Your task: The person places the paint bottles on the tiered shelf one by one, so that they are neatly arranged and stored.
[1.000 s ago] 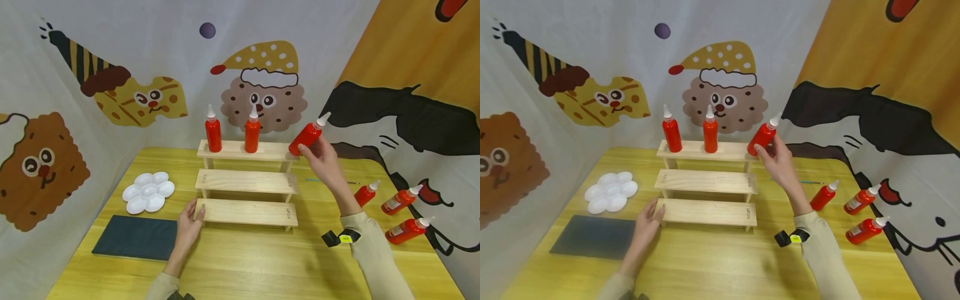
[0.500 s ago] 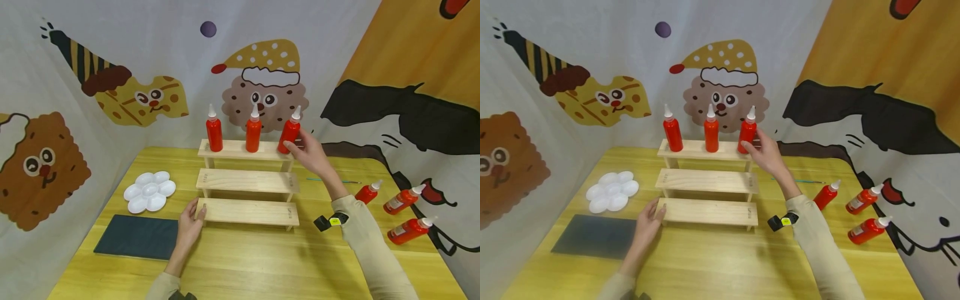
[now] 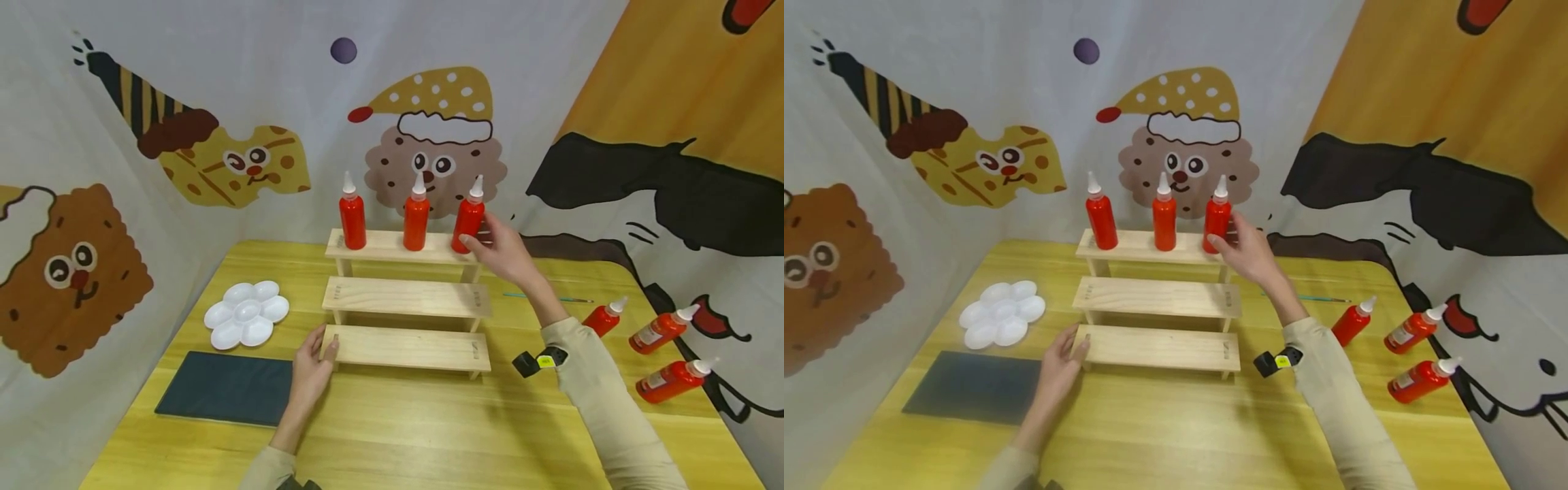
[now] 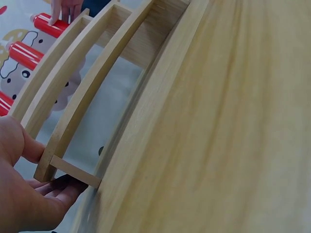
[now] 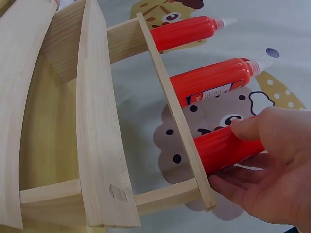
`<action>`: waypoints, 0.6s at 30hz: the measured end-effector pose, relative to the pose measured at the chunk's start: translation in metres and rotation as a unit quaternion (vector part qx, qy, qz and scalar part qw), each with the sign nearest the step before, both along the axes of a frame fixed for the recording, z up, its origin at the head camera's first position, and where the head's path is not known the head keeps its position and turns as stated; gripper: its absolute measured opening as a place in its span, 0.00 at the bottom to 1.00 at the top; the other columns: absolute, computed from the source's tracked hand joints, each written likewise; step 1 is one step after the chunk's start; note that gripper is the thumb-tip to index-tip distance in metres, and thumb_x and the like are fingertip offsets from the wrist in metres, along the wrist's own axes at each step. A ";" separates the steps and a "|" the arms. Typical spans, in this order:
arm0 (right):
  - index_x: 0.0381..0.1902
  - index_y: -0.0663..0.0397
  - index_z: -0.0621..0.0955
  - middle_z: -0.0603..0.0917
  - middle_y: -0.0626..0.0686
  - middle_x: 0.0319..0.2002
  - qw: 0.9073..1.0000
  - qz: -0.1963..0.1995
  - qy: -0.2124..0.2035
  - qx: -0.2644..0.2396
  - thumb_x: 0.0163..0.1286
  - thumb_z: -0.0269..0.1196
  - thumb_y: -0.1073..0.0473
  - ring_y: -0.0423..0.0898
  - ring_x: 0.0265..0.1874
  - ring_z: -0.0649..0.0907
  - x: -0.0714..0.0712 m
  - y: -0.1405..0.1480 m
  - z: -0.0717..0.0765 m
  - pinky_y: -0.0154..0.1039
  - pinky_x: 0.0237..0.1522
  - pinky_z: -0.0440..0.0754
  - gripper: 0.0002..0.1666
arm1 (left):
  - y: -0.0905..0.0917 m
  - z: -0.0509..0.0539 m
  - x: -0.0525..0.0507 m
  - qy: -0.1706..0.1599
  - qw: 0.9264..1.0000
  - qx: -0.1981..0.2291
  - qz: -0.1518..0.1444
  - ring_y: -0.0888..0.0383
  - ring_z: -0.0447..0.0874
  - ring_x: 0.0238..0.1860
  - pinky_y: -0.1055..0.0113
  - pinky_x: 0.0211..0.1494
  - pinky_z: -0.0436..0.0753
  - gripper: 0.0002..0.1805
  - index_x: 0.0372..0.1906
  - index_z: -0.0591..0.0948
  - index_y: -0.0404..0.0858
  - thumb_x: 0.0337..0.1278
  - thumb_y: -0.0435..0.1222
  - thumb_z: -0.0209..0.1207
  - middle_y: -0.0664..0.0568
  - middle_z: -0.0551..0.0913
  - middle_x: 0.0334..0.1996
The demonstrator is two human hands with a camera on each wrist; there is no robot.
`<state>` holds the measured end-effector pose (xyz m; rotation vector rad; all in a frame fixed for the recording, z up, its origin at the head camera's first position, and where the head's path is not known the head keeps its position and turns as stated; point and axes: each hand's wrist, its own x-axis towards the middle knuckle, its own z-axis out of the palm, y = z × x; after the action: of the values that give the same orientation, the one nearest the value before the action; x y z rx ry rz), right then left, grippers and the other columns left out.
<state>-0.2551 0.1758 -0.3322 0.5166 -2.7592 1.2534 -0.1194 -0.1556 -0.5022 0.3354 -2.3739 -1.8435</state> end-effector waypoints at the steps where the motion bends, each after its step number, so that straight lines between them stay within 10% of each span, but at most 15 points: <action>1: 0.72 0.64 0.66 0.77 0.69 0.64 1.000 0.002 0.000 0.000 0.76 0.60 0.57 0.68 0.60 0.80 0.001 0.001 0.000 0.61 0.62 0.80 0.32 | 0.000 0.000 0.000 0.000 1.000 -0.001 0.000 0.36 0.66 0.73 0.43 0.72 0.71 0.28 0.73 0.68 0.30 0.73 0.33 0.56 0.29 0.69 0.71; 18: 0.73 0.64 0.66 0.75 0.68 0.66 0.998 -0.039 0.049 -0.028 0.76 0.61 0.55 0.65 0.65 0.77 0.032 0.038 0.015 0.61 0.69 0.72 0.33 | 0.001 0.001 -0.001 -0.008 1.000 0.008 0.001 0.35 0.63 0.75 0.43 0.73 0.69 0.29 0.74 0.66 0.29 0.73 0.33 0.56 0.29 0.66 0.72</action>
<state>-0.2233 0.2138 -0.3174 0.4484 -2.6293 1.2499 -0.1201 -0.1543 -0.5016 0.3546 -2.3704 -1.8660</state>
